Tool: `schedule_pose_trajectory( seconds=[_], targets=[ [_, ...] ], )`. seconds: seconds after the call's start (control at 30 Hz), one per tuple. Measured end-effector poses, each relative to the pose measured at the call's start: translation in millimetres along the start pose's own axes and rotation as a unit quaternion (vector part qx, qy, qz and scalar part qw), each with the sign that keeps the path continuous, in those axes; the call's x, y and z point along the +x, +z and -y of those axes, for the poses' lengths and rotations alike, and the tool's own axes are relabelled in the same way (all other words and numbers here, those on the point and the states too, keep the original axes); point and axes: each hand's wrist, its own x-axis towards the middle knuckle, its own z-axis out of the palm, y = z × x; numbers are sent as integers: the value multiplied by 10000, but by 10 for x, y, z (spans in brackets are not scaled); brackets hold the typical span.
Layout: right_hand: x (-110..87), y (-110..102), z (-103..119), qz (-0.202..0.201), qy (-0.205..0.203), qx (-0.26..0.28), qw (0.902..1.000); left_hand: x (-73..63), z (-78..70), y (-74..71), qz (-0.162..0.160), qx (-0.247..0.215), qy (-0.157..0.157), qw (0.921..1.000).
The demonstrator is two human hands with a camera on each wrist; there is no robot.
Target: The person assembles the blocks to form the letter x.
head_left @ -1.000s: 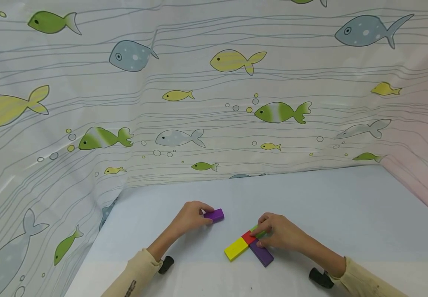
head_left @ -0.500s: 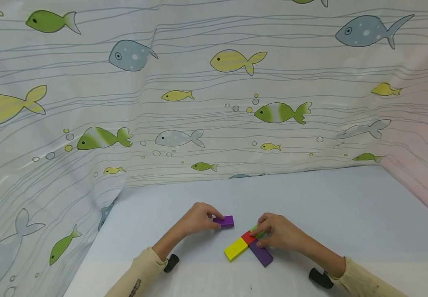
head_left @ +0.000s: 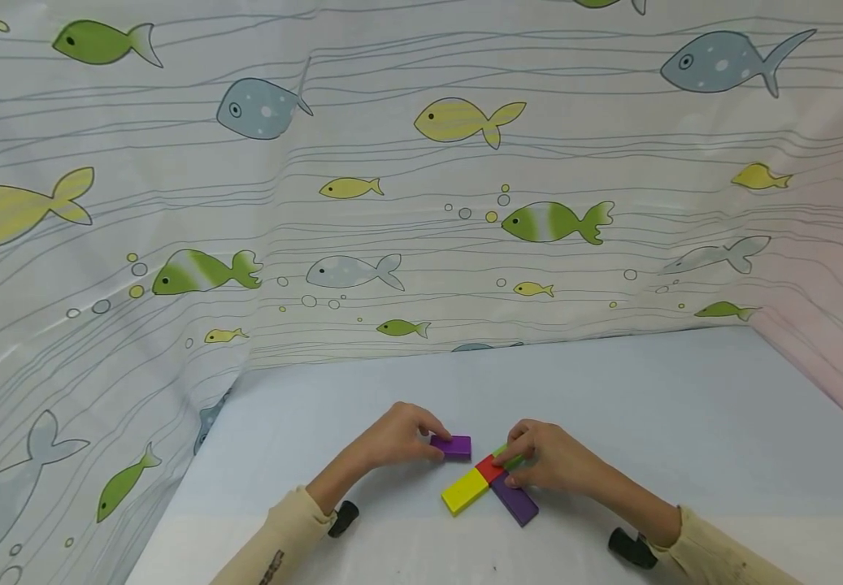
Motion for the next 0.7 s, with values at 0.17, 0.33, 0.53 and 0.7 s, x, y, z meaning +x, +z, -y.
schedule_pose_trajectory(
  seconds=[0.17, 0.33, 0.53, 0.7],
  targets=[
    [-6, 4, 4, 6, 8, -16, 10000, 19, -12, 30, 50, 35, 170, 9998],
    [4, 10, 4, -9, 21, -28, 10000, 42, 2, 32, 145, 67, 294, 9994],
    [22, 21, -7, -30, 69, -46, 10000, 76, 13, 22, 283, 124, 321, 9990],
    [34, 18, -1, -26, 108, -18, 9999, 99, 26, 13, 360, 192, 435, 9982]
  ],
)
